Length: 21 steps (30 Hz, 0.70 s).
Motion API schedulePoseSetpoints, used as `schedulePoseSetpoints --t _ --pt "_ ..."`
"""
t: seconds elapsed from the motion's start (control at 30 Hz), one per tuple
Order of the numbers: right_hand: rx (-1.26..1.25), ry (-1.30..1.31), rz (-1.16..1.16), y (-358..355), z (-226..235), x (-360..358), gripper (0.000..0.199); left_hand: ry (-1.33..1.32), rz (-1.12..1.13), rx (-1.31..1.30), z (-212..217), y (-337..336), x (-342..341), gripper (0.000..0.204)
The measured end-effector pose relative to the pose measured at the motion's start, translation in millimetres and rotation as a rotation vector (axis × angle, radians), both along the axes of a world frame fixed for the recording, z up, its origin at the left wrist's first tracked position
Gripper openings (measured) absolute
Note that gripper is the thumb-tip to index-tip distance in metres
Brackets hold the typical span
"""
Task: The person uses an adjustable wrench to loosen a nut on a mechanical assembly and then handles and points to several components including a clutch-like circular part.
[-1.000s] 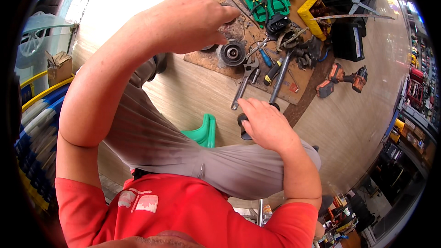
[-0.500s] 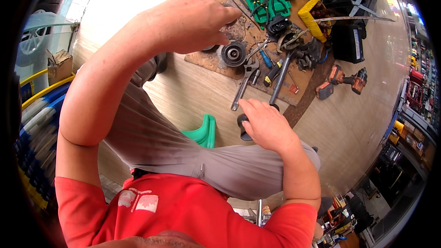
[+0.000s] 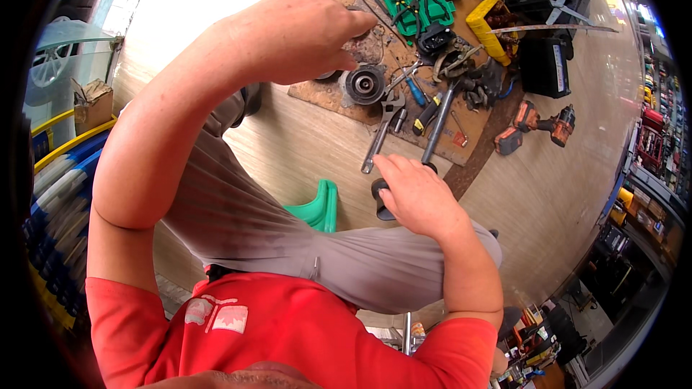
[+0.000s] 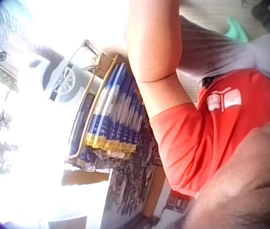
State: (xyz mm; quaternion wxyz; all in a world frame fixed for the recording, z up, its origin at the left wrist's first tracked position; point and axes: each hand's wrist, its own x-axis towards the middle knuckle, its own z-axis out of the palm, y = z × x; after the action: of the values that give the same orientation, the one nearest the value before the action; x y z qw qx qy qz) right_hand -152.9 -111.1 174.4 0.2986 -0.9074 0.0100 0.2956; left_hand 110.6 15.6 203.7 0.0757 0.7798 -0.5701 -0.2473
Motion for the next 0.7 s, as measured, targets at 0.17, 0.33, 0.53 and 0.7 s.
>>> schedulePoseSetpoints --t 0.17,0.33,0.53,0.7 --pt "0.001 0.006 -0.004 -0.6 -0.7 -1.4 0.050 -0.001 -0.006 -0.003 -0.6 -0.1 -0.4 0.031" --pt "-0.002 0.020 -0.014 0.0 0.2 -0.9 0.052 -0.003 -0.012 -0.011 -0.4 0.3 -0.8 0.030" --pt "0.010 0.036 -0.020 -1.0 1.4 -0.9 0.053 -0.007 -0.013 -0.011 -1.0 0.1 -1.7 0.031" --pt "-0.009 -0.034 0.002 -0.7 0.0 -2.3 0.050 0.000 -0.010 0.012 -1.4 -0.6 -2.4 0.033"
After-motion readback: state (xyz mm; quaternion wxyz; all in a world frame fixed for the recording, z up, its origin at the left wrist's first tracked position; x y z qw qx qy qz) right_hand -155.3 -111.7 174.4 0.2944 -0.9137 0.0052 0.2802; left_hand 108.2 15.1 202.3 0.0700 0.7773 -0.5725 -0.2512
